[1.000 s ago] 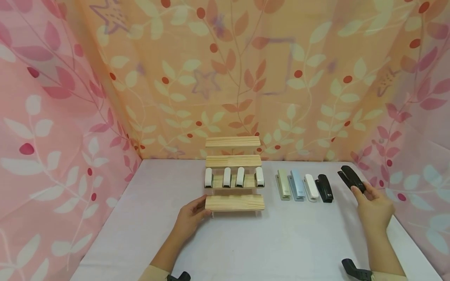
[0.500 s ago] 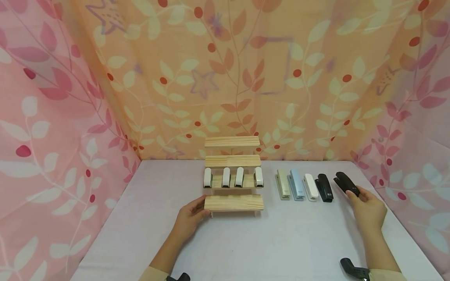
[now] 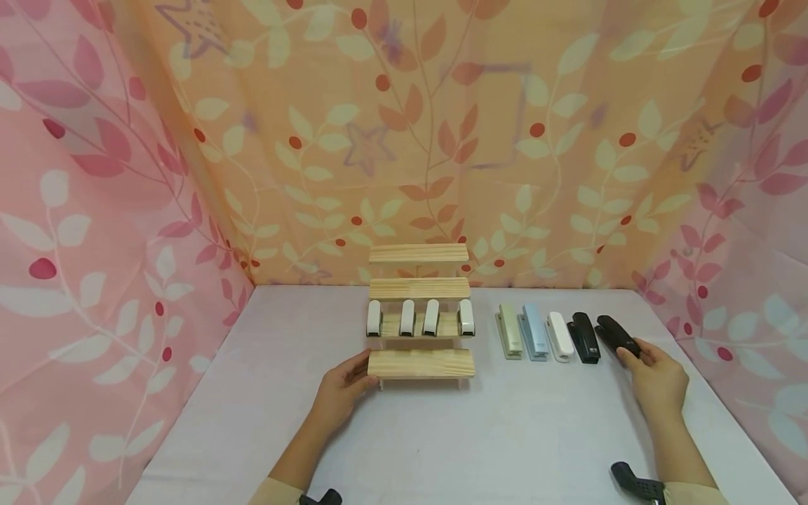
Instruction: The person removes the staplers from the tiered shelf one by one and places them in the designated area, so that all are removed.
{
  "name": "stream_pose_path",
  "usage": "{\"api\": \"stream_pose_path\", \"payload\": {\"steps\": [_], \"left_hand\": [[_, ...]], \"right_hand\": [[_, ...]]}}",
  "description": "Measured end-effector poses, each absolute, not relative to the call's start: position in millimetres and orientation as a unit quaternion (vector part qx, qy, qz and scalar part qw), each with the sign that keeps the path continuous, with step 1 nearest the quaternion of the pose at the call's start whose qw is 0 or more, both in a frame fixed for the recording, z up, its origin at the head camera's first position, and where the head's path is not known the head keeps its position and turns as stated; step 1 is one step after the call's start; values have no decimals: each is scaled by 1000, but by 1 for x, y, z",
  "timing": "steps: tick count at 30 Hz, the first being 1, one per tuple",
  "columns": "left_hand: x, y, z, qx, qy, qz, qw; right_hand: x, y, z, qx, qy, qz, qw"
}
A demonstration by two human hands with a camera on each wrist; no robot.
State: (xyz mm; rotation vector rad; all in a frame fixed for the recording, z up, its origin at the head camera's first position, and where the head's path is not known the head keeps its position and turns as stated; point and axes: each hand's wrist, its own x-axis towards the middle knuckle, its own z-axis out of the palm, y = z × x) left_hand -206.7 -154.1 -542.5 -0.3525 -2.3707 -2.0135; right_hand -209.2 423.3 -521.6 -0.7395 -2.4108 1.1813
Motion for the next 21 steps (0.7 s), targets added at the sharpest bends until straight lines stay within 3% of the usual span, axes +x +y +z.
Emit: {"api": "stream_pose_path", "payload": {"steps": [10, 21], "left_hand": [[-207, -154, -543, -119, -757, -643, 10], [-206, -155, -541, -110, -764, -636, 4]], "right_hand": [[-209, 424, -528, -256, -869, 377, 194], [-210, 428, -538, -236, -894, 338, 173]]}}
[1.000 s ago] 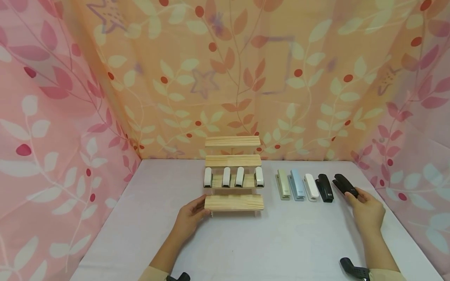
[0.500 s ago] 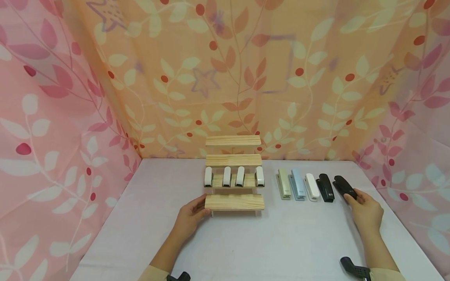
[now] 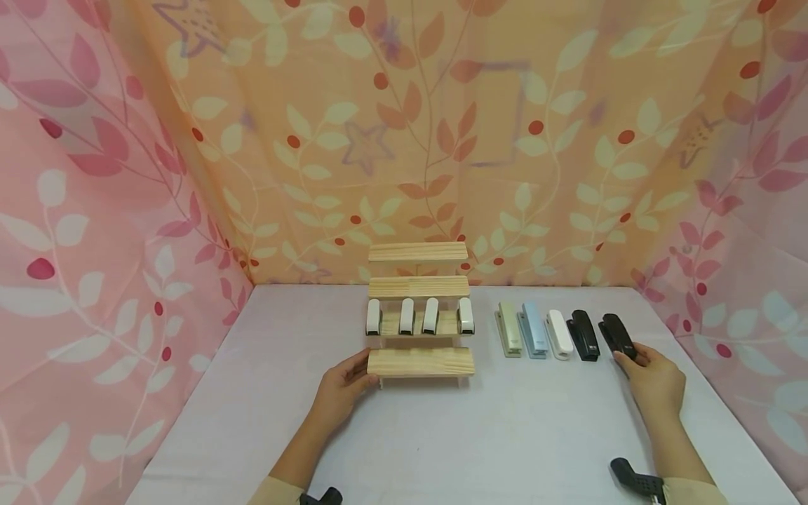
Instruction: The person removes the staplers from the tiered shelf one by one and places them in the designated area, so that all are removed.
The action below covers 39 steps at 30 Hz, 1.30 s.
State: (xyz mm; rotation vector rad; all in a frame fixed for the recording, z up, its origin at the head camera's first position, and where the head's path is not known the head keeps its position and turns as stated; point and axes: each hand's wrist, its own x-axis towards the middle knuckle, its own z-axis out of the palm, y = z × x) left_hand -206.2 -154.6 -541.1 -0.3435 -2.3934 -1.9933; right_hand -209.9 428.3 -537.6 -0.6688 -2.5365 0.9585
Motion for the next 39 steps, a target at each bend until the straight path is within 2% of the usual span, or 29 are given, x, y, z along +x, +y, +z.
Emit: {"api": "stream_pose_path", "payload": {"steps": [9, 18, 26, 33, 39], "left_hand": [[-208, -155, -542, -109, -761, -640, 9], [-207, -155, -543, -111, -761, -640, 13], [-207, -154, -542, -109, -764, -636, 6], [-208, -155, -541, -106, -767, -633, 13], [-208, -154, -544, -115, -761, -638, 18]], "right_hand": [[-213, 429, -542, -208, -912, 308, 175], [-212, 426, -529, -188, -913, 329, 151], [-203, 412, -497, -198, -888, 372, 184], [-196, 370, -452, -159, -879, 385, 232], [-193, 330, -425, -106, -883, 397, 227]]}}
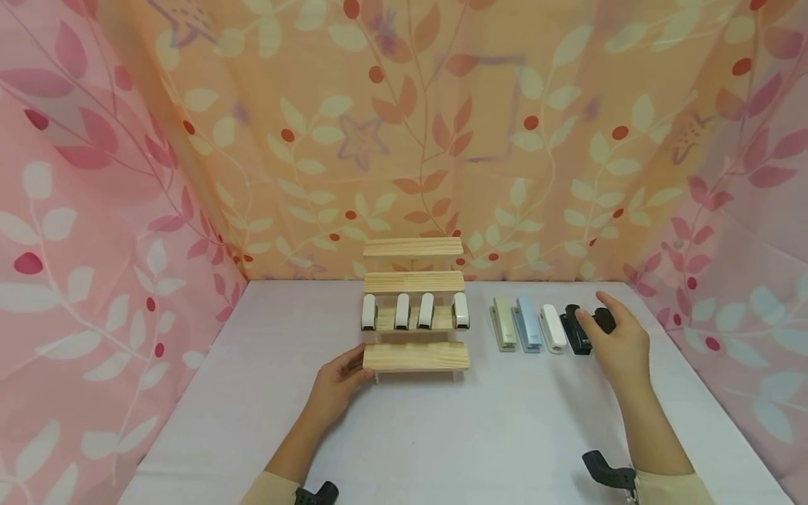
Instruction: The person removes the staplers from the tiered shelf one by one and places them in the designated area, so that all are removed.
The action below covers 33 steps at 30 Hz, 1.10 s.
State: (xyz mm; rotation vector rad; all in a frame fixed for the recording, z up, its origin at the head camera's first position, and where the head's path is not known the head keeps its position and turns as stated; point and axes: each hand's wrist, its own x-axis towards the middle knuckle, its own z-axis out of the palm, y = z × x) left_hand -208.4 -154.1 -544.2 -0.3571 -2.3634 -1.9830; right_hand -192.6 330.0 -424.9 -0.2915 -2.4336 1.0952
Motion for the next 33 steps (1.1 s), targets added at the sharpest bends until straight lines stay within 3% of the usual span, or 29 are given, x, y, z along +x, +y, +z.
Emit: {"api": "stream_pose_path", "payload": {"steps": [10, 33], "left_hand": [[-209, -154, -544, -104, -764, -636, 10], [-208, -153, -542, -95, -762, -641, 6]], "right_hand": [[-199, 266, -414, -16, -892, 398, 214], [-216, 176, -442, 36, -879, 452, 145]]}}
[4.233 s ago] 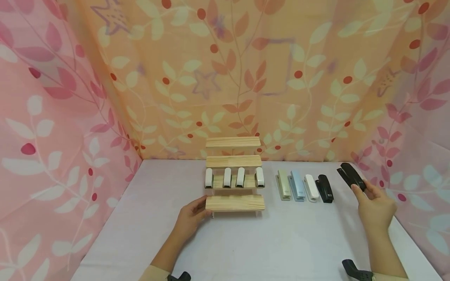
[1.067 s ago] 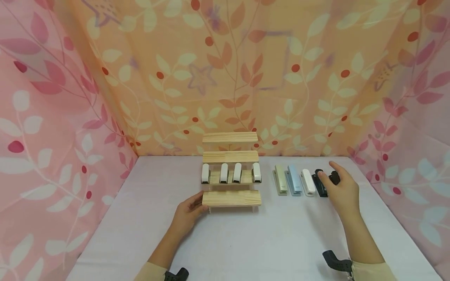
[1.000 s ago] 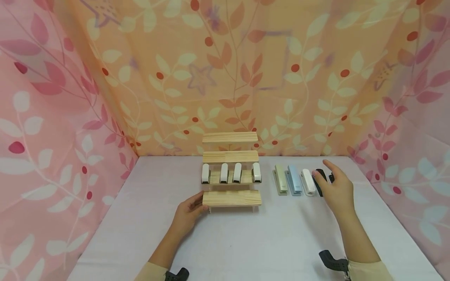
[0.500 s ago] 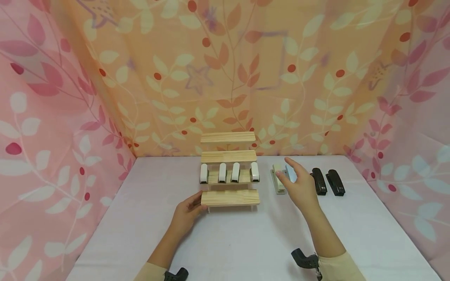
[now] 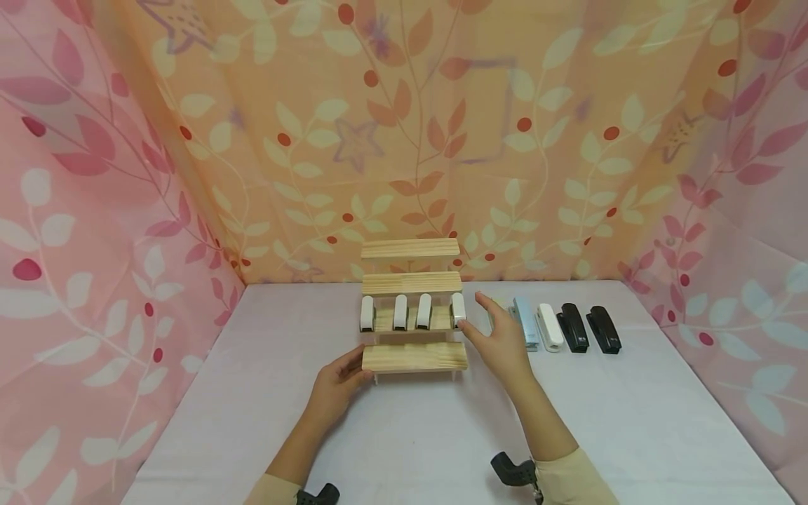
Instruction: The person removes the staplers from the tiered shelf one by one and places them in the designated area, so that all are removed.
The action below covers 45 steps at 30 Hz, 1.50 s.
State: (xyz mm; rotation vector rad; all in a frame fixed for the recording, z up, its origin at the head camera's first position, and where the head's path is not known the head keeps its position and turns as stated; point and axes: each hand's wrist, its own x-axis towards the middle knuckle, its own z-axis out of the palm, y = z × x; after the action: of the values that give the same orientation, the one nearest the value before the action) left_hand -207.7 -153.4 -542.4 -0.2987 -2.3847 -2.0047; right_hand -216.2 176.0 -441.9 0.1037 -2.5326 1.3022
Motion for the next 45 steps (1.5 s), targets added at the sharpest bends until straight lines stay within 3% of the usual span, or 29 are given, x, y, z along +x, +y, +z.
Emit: {"api": "stream_pose_path", "payload": {"steps": [15, 45], "left_hand": [[-206, -153, -540, -94, -765, -637, 5], [-206, -153, -541, -99, -768, -632, 13]], "right_hand": [[-221, 161, -464, 36, -878, 457, 137], [-223, 159, -470, 39, -873, 446, 195]]}}
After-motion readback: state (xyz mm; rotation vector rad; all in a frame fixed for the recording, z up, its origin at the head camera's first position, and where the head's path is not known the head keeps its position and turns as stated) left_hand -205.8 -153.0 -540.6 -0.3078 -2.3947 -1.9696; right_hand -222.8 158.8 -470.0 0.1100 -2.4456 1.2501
